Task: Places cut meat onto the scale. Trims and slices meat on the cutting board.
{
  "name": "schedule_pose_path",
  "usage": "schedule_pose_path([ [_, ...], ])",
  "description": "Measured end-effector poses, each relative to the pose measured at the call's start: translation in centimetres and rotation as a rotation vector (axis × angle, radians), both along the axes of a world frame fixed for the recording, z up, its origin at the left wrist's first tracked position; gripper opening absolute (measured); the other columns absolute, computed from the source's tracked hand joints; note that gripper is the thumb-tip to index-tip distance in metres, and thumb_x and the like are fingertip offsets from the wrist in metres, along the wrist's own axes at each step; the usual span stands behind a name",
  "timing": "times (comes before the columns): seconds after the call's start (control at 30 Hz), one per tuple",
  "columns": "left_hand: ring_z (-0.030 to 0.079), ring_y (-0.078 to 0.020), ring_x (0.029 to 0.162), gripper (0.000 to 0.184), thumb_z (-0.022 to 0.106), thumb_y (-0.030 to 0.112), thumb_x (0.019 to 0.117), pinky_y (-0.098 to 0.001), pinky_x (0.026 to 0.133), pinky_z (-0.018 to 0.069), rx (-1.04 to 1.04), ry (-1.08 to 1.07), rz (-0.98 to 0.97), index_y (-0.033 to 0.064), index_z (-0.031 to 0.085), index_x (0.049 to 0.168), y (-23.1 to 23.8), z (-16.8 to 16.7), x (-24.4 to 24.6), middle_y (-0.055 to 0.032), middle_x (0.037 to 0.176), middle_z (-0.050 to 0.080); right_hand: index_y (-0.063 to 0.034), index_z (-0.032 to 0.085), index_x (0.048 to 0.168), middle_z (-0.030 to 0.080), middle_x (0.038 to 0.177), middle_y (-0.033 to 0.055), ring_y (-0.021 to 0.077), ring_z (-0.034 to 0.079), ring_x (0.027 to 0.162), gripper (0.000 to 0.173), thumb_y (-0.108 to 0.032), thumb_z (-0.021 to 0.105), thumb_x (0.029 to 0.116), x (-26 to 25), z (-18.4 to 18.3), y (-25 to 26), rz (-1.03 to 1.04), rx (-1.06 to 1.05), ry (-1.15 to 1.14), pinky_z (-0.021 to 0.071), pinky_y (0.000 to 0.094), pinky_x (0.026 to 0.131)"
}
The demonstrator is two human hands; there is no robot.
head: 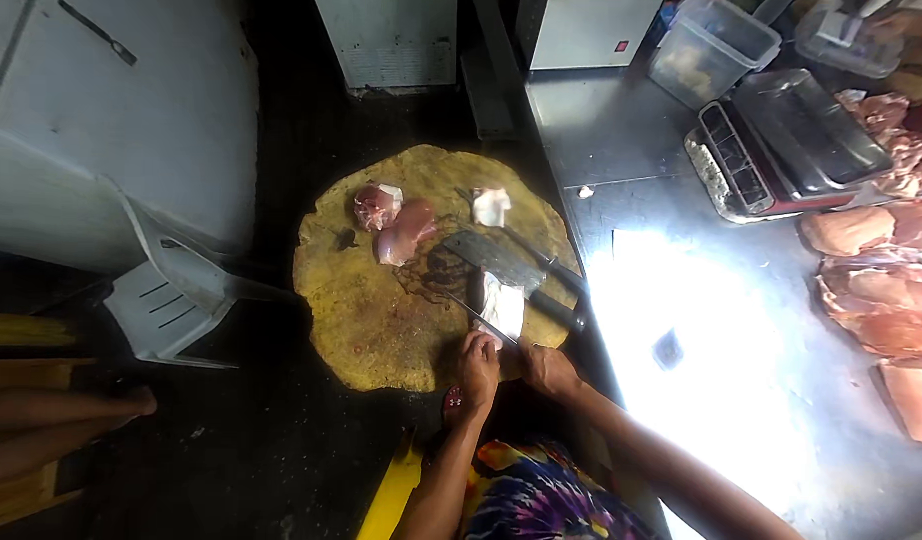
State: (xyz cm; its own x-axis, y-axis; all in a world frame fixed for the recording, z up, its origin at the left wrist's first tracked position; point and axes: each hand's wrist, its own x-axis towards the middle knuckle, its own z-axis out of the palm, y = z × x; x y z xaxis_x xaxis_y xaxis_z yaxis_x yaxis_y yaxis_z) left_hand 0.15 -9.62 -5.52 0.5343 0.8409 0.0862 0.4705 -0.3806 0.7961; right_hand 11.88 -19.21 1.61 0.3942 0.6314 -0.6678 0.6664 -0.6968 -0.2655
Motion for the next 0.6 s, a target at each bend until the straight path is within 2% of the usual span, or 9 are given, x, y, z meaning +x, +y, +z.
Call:
schedule_pose_path([
  [0.17,0.071,-0.0192,0.103,0.011,0.069,0.011,0.0937,-0.034,0.092,0.0584,0.034,0.032,0.013,0.0052,0.077,0.098,-0.5,-0.2,-0.1,-0.0113,0.114,0.072,-0.0137,0.047,0.143,0.07,0.109,0.0201,0.0404,0.07,0.104,0.045,-0.027,0.051,0.1008,1.1,0.2,-1.5,0.059,-0.044,0.046,0.0551,0.0589,0.086],
  [0.27,0.071,-0.019,0.104,0.01,0.069,0.011,0.0941,-0.0351,0.093,0.058,0.066,0.053,0.034,0.0065,0.078,0.097,-0.9,-0.1,-0.1,-0.0102,0.112,0.073,-0.0128,0.05,0.137,0.07,0.105,0.0189,0.0392,0.07,0.102,0.037,-0.032,0.044,0.1054,2.0,-0.4,-3.0,0.098,-0.037,0.07,0.0557,0.0573,0.086],
  [0.37,0.071,-0.0187,0.104,0.01,0.069,0.01,0.094,-0.0346,0.093,0.0581,0.09,0.062,0.053,0.0065,0.078,0.096,-1.4,-0.2,0.1,-0.0096,0.112,0.074,-0.0123,0.05,0.135,0.07,0.103,0.0187,0.0386,0.071,0.099,0.038,-0.036,0.039,0.1078,2.9,-0.8,-4.6,0.117,-0.024,0.1,0.0559,0.0568,0.085],
  [0.5,0.071,-0.0185,0.105,0.01,0.068,0.008,0.0946,-0.0341,0.095,0.0576,0.088,0.071,0.063,0.0059,0.078,0.096,-1.8,0.1,0.4,-0.0094,0.112,0.074,-0.0122,0.05,0.137,0.07,0.098,0.0179,0.0378,0.071,0.095,0.04,-0.038,0.038,0.1089,3.8,-1.9,-6.6,0.116,0.001,0.157,0.0563,0.0558,0.084],
  [0.6,0.071,-0.0185,0.106,0.012,0.067,0.009,0.0955,-0.0349,0.096,0.0572,0.09,0.095,0.074,0.0059,0.078,0.097,-2.1,0.4,0.4,-0.0092,0.113,0.074,-0.0132,0.045,0.147,0.07,0.099,0.0186,0.0377,0.071,0.094,0.045,-0.037,0.039,0.1089,4.4,-2.7,-8.0,0.113,0.014,0.241,0.0556,0.0563,0.085],
])
